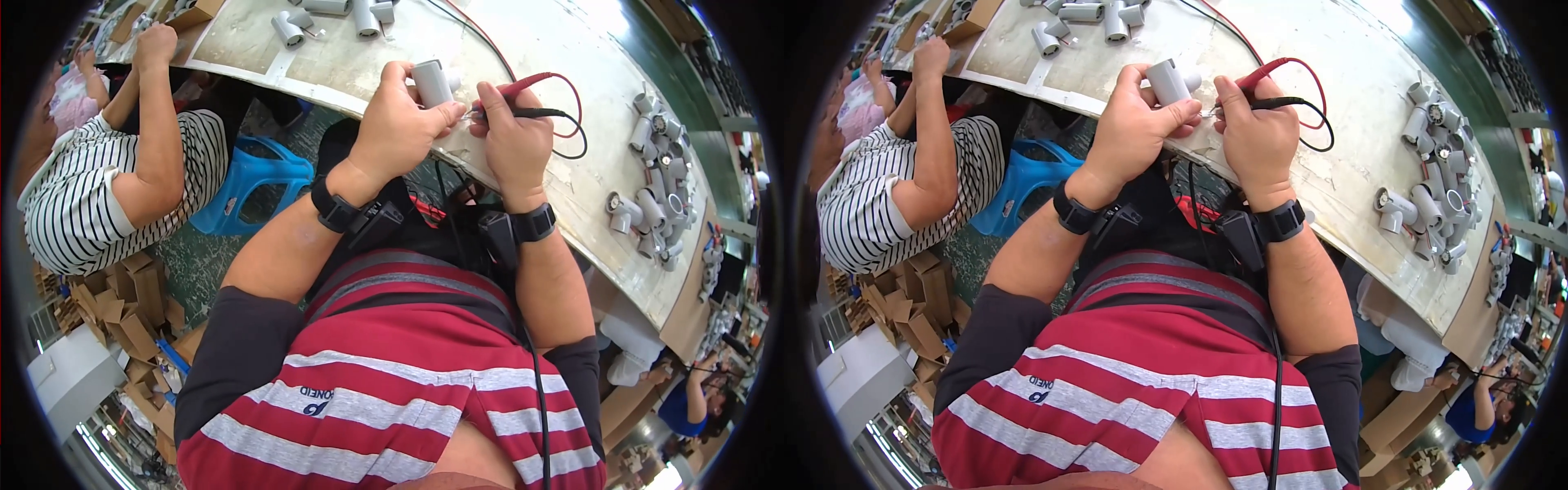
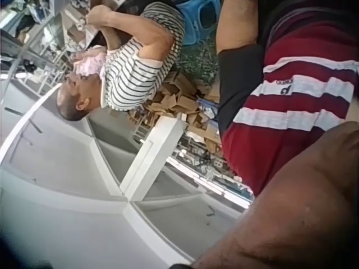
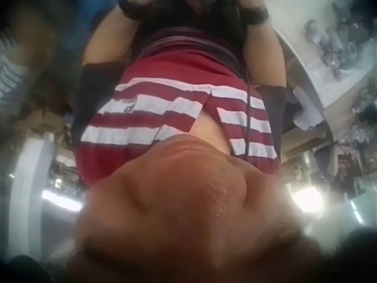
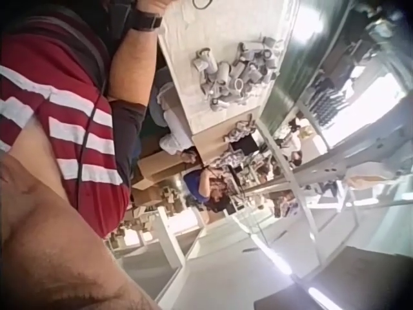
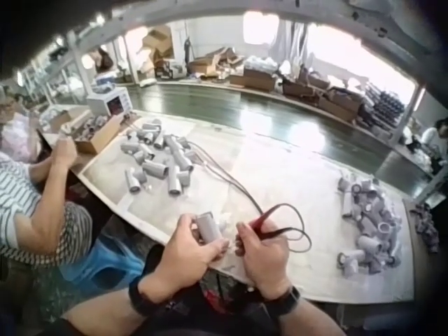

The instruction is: Testing small electronic components using multimeter probes at a quality control station.

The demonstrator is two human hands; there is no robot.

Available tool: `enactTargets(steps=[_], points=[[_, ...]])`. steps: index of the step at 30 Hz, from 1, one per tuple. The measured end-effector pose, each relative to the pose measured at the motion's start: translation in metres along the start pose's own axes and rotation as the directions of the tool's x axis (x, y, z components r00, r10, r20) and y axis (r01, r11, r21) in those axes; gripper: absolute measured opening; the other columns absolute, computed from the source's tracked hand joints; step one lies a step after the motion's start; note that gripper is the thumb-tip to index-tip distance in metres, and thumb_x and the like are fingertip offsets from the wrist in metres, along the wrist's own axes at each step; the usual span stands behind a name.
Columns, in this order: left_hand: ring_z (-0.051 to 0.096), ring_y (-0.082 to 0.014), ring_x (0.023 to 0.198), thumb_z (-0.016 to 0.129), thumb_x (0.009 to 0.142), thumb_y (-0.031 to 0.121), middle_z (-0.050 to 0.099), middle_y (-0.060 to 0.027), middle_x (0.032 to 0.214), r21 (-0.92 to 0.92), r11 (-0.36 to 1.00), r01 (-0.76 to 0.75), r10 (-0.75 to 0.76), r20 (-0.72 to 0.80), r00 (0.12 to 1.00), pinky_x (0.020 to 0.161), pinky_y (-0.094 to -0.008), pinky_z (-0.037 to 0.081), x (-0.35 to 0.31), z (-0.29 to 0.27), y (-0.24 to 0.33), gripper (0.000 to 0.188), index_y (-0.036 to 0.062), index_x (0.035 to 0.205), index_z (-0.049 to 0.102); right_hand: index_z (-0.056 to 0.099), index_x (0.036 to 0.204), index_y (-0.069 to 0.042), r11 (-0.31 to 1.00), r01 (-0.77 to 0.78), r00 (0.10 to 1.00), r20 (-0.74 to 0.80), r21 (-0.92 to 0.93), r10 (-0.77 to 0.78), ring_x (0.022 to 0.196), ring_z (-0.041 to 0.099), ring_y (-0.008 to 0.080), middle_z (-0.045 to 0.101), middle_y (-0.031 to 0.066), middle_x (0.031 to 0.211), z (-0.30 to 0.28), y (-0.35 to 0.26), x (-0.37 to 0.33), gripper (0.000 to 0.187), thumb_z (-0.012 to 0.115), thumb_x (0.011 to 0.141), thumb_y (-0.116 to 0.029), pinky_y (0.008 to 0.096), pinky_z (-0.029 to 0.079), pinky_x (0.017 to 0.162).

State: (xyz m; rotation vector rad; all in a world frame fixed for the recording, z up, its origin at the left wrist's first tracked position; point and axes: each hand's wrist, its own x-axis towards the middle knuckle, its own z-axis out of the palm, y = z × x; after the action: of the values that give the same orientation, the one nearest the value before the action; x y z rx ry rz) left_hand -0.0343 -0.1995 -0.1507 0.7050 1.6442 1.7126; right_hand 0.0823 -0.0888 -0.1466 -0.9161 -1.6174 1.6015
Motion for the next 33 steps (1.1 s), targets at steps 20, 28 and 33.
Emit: enactTargets(steps=[20,28,33], points=[[0.066,-0.0178,0.086,0.075,0.089,0.009,0.063,-0.0134,0.100,-0.001,0.999,-0.042,0.041,-0.017,0.999,0.073,-0.0350,0.056,-0.037,0.009,0.026,0.053,0.0030,0.126,0.038,0.067,0.089,-0.003,0.960,0.229,0.972,-0.021,-0.160,-0.235,0.057,0.055,0.0082,0.062,-0.0001,0.067,-0.005,-0.013,-0.033,0.019,0.071,0.100,-0.018,0.0260,0.044,0.053],[0.065,-0.0161,0.086,0.071,0.091,0.003,0.062,-0.0130,0.103,-0.031,0.999,0.014,-0.013,0.008,1.000,0.072,-0.0326,0.056,-0.019,0.023,0.027,0.053,0.0029,0.129,0.035,0.067,0.093,-0.002,0.972,0.208,0.978,-0.006,-0.106,-0.210,0.060,0.056,0.0089,0.063,0.0008,0.070,-0.015,-0.008,-0.012,0.017,0.070,0.100,-0.016,0.0259,0.043,0.054],[0.067,-0.0173,0.093,0.069,0.095,0.002,0.063,-0.0119,0.110,-0.108,0.993,0.039,-0.035,0.047,0.998,0.075,-0.0327,0.058,-0.005,0.023,0.027,0.054,0.0071,0.135,0.033,0.066,0.093,-0.001,0.931,0.320,0.946,-0.001,-0.174,-0.325,0.063,0.056,0.0093,0.063,0.0016,0.074,-0.015,-0.011,0.001,0.014,0.069,0.100,-0.013,0.0258,0.044,0.056]])
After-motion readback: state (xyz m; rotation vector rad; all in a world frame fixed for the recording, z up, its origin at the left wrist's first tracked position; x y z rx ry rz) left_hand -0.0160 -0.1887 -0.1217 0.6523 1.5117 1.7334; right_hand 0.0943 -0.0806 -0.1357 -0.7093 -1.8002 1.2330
